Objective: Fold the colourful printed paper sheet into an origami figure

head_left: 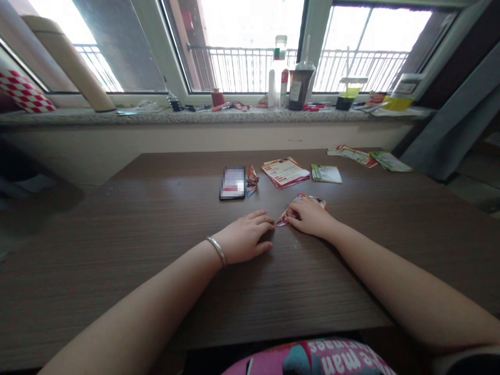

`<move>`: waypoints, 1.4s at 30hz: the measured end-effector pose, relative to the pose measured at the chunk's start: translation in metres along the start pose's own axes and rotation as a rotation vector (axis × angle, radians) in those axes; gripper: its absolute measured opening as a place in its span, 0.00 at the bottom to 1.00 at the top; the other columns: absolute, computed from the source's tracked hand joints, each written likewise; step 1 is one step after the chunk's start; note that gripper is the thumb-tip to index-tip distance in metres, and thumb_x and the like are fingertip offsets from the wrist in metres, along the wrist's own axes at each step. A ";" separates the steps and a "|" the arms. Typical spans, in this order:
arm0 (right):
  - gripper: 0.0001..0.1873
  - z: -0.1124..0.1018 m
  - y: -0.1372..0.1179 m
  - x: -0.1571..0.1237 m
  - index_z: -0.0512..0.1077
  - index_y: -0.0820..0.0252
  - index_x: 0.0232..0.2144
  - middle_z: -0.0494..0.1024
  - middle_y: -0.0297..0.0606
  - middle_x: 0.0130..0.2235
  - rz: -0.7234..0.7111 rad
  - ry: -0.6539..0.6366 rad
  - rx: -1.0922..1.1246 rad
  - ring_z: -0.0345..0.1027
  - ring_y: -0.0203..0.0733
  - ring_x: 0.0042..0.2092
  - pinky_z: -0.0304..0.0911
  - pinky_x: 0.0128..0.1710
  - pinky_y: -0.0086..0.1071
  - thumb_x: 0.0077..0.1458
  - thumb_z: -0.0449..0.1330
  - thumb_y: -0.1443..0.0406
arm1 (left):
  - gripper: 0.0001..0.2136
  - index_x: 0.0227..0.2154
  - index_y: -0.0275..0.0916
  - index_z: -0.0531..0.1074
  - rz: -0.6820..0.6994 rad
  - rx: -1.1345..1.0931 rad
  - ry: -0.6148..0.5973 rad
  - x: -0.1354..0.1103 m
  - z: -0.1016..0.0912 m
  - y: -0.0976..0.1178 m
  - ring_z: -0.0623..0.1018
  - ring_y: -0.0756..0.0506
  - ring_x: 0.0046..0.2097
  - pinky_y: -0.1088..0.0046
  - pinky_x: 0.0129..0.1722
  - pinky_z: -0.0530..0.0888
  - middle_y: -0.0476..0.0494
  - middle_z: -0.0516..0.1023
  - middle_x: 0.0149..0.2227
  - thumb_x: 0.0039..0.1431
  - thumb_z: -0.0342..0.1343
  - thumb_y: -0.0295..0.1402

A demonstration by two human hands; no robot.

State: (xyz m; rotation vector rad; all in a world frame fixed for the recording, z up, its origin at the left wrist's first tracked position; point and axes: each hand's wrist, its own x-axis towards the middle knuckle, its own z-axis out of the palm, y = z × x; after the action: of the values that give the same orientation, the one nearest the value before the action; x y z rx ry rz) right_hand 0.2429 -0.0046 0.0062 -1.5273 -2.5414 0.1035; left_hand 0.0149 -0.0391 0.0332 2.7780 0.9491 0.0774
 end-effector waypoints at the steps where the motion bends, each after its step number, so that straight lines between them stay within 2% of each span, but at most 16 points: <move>1: 0.12 0.000 0.000 0.000 0.70 0.57 0.27 0.78 0.38 0.34 -0.003 0.003 0.001 0.69 0.46 0.41 0.53 0.39 0.35 0.56 0.55 0.57 | 0.18 0.51 0.38 0.68 0.003 -0.009 0.004 0.000 0.000 -0.002 0.55 0.40 0.65 0.62 0.62 0.57 0.43 0.66 0.58 0.60 0.52 0.38; 3: 0.12 0.000 0.001 0.000 0.70 0.57 0.27 0.77 0.38 0.34 -0.006 0.008 0.004 0.68 0.45 0.41 0.52 0.39 0.35 0.56 0.55 0.57 | 0.16 0.49 0.38 0.69 0.023 -0.028 0.027 0.001 0.000 -0.006 0.56 0.40 0.64 0.62 0.62 0.59 0.44 0.68 0.56 0.61 0.51 0.37; 7: 0.11 0.000 0.001 -0.001 0.70 0.57 0.27 0.77 0.37 0.33 -0.022 0.016 0.014 0.68 0.45 0.40 0.52 0.39 0.35 0.55 0.56 0.57 | 0.10 0.40 0.39 0.72 0.077 -0.069 0.077 0.004 0.005 -0.016 0.66 0.43 0.58 0.63 0.60 0.62 0.44 0.71 0.54 0.62 0.48 0.33; 9: 0.11 0.000 0.001 -0.001 0.70 0.57 0.27 0.77 0.37 0.33 -0.031 0.027 0.016 0.67 0.44 0.40 0.52 0.39 0.35 0.55 0.56 0.57 | 0.08 0.39 0.39 0.72 0.049 -0.062 0.137 0.005 0.008 -0.020 0.67 0.43 0.57 0.59 0.60 0.61 0.44 0.65 0.58 0.61 0.49 0.32; 12: 0.11 0.001 0.000 -0.001 0.69 0.58 0.26 0.76 0.38 0.32 -0.046 0.052 0.010 0.67 0.44 0.39 0.52 0.38 0.34 0.55 0.55 0.58 | 0.10 0.44 0.40 0.69 0.077 -0.083 0.186 0.005 0.011 -0.024 0.65 0.43 0.59 0.61 0.59 0.64 0.44 0.60 0.62 0.61 0.49 0.30; 14: 0.11 0.002 0.000 -0.001 0.70 0.58 0.26 0.76 0.38 0.32 -0.066 0.057 0.012 0.66 0.44 0.39 0.52 0.39 0.34 0.56 0.55 0.59 | 0.15 0.51 0.41 0.65 0.157 -0.081 0.191 0.005 0.013 -0.024 0.64 0.44 0.60 0.62 0.59 0.63 0.43 0.61 0.62 0.61 0.50 0.30; 17: 0.10 0.003 0.001 -0.001 0.70 0.58 0.26 0.76 0.38 0.32 -0.107 0.058 0.028 0.66 0.43 0.38 0.53 0.39 0.34 0.56 0.55 0.60 | 0.21 0.57 0.41 0.61 0.235 -0.023 0.173 0.006 0.017 -0.023 0.64 0.42 0.60 0.59 0.61 0.60 0.42 0.64 0.60 0.60 0.51 0.31; 22: 0.09 0.006 0.003 0.000 0.70 0.59 0.27 0.75 0.38 0.32 -0.152 0.089 0.074 0.65 0.42 0.38 0.54 0.39 0.34 0.56 0.56 0.60 | 0.21 0.58 0.41 0.61 0.205 0.028 0.121 0.007 0.020 -0.023 0.63 0.41 0.61 0.59 0.60 0.60 0.43 0.66 0.59 0.61 0.51 0.33; 25: 0.08 0.006 0.003 0.000 0.70 0.59 0.29 0.75 0.38 0.33 -0.185 0.163 0.096 0.65 0.43 0.39 0.56 0.40 0.35 0.55 0.58 0.60 | 0.21 0.58 0.41 0.61 0.177 0.044 0.124 0.006 0.018 -0.022 0.63 0.42 0.61 0.60 0.61 0.59 0.43 0.66 0.59 0.62 0.51 0.35; 29: 0.06 0.001 0.003 -0.002 0.73 0.58 0.31 0.75 0.39 0.40 -0.324 0.326 0.042 0.62 0.46 0.48 0.55 0.50 0.40 0.56 0.58 0.61 | 0.20 0.56 0.41 0.63 0.121 0.081 0.151 0.005 0.014 -0.018 0.66 0.41 0.58 0.60 0.59 0.61 0.42 0.68 0.57 0.61 0.52 0.38; 31: 0.07 -0.002 0.002 -0.003 0.75 0.56 0.33 0.76 0.37 0.43 -0.403 0.362 -0.010 0.60 0.46 0.51 0.52 0.54 0.42 0.57 0.57 0.63 | 0.20 0.55 0.41 0.63 0.094 0.104 0.157 0.004 0.013 -0.017 0.67 0.41 0.57 0.61 0.57 0.63 0.42 0.68 0.56 0.61 0.52 0.39; 36: 0.12 -0.006 -0.005 -0.008 0.76 0.53 0.39 0.77 0.36 0.42 -0.476 0.288 -0.125 0.62 0.46 0.48 0.56 0.51 0.42 0.61 0.53 0.62 | 0.20 0.54 0.39 0.65 0.027 0.165 0.162 0.003 0.012 -0.014 0.69 0.41 0.54 0.62 0.55 0.65 0.40 0.70 0.53 0.61 0.51 0.41; 42: 0.15 -0.003 -0.007 -0.010 0.75 0.55 0.45 0.77 0.40 0.43 -0.489 0.217 -0.116 0.65 0.45 0.45 0.61 0.45 0.38 0.60 0.52 0.64 | 0.20 0.55 0.39 0.64 0.016 0.195 0.149 0.005 0.011 -0.010 0.69 0.40 0.54 0.61 0.54 0.65 0.40 0.70 0.52 0.61 0.50 0.41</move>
State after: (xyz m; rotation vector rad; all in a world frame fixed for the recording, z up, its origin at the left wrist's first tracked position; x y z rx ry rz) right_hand 0.2420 -0.0170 0.0089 -0.8491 -2.6886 -0.2620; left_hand 0.0139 -0.0305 0.0206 2.9942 1.0200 0.2079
